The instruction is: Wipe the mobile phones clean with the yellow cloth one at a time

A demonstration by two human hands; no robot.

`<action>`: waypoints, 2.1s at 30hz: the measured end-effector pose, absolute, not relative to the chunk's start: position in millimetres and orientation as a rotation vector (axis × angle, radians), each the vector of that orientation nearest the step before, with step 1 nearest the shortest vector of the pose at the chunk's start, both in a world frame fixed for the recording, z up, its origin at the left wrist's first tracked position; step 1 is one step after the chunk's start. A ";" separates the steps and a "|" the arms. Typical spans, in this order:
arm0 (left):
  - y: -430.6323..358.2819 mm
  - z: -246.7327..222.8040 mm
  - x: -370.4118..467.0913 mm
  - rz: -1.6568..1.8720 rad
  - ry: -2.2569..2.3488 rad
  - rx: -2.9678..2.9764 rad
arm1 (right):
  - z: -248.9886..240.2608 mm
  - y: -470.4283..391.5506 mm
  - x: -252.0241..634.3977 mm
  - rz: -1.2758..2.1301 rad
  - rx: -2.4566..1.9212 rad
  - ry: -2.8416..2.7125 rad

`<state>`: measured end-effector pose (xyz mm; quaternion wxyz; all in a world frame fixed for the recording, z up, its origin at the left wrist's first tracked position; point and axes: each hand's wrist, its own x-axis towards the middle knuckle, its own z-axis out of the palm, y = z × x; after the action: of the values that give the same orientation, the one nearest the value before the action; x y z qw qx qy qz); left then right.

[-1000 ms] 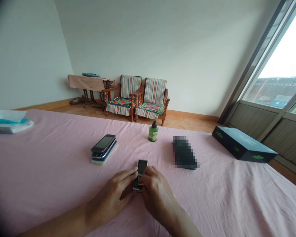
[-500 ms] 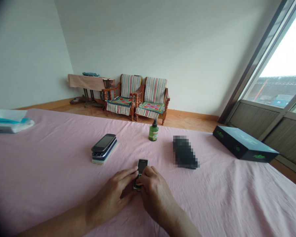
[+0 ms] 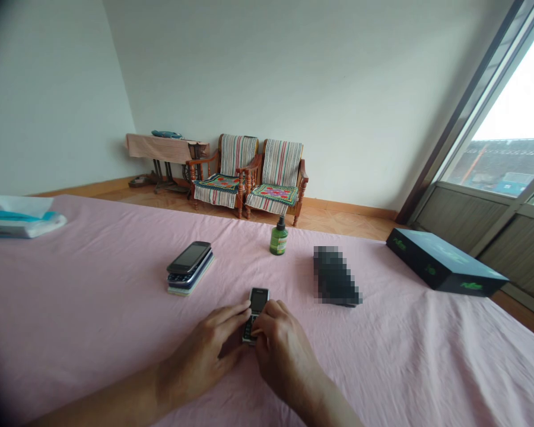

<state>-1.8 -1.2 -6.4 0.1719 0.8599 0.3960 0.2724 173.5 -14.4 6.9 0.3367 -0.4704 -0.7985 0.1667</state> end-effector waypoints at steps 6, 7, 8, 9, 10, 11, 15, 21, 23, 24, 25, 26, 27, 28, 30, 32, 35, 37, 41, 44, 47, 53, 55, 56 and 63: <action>-0.3 -5.1 -1.3 0.777 1.134 2.431 | 5.6 -13.8 173.0 0.454 -1.200 -2.094; -0.2 -4.8 -1.2 0.774 1.133 2.433 | 5.9 -13.7 173.4 0.439 -1.218 -2.079; -0.2 -4.5 -1.1 0.772 1.132 2.434 | 6.3 -13.7 173.8 0.425 -1.232 -2.067; -0.3 -4.2 -1.0 0.771 1.131 2.433 | 6.6 -13.7 174.0 0.419 -1.235 -2.064; -0.4 -3.9 -0.9 0.772 1.128 2.431 | 7.0 -13.8 173.8 0.420 -1.230 -2.067; -0.5 -3.5 -0.8 0.776 1.125 2.428 | 7.2 -14.0 173.4 0.429 -1.216 -2.075; -0.5 -2.2 -0.7 0.779 1.130 2.400 | 7.9 -14.7 171.6 0.468 -1.181 -2.103; 0.8 -3.3 -1.0 0.750 1.139 2.392 | 7.1 -14.2 173.0 0.452 -1.205 -2.095; 0.7 -4.2 -1.2 0.754 1.137 2.392 | 7.7 -15.2 172.2 0.473 -1.172 -2.136; 0.5 -4.5 -1.3 0.756 1.133 2.395 | 8.5 -15.7 172.0 0.479 -1.155 -2.156; 0.2 -4.9 -1.5 0.759 1.130 2.396 | 9.4 -16.0 172.1 0.483 -1.145 -2.171; -0.1 -5.2 -1.7 0.763 1.129 2.397 | 10.2 -16.0 172.6 0.487 -1.143 -2.179; -0.3 -5.5 -1.8 0.766 1.130 2.398 | 10.6 -15.4 173.6 0.490 -1.149 -2.174; -0.4 -5.6 -1.9 0.768 1.130 2.400 | 10.5 -14.4 174.9 0.488 -1.161 -2.155; -0.2 -5.7 -1.8 0.772 1.131 2.401 | 8.8 -11.6 177.6 0.473 -1.196 -2.104; 0.4 -5.4 -1.5 0.774 1.134 2.396 | 6.4 -9.4 179.4 0.446 -1.212 -2.080; 1.1 -5.0 -1.3 0.775 1.155 2.377 | 6.5 -11.1 180.2 0.434 -1.186 -2.121; 1.1 -4.8 -1.5 0.778 1.159 2.371 | 9.1 -14.5 180.4 0.468 -1.148 -2.155; 0.9 -4.5 -1.5 0.791 1.148 2.377 | 11.0 -15.7 179.9 0.531 -1.142 -2.139; 1.2 -4.1 -0.9 0.785 1.149 2.373 | 8.2 -11.8 178.3 0.463 -1.177 -2.113; 1.7 -4.5 -0.9 0.793 1.146 2.369 | 7.2 -12.9 177.5 0.428 -1.170 -2.136; 1.7 -4.9 -2.5 0.770 1.143 2.390 | 7.2 -24.6 178.2 0.461 -1.191 -2.156; 1.5 -4.8 -2.7 0.766 1.151 2.386 | 6.2 -24.7 177.0 0.458 -1.246 -2.137; 1.4 -4.7 -2.7 0.770 1.156 2.382 | 5.7 -24.1 176.3 0.447 -1.272 -2.133; 1.4 -0.7 -1.5 0.758 1.134 2.375 | 5.4 -24.4 173.9 0.376 -1.360 -2.161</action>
<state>-1.5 1.4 -0.7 0.2000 0.8496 0.4056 0.2713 173.9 -24.4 5.4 0.2767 -0.5062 -0.8047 0.1400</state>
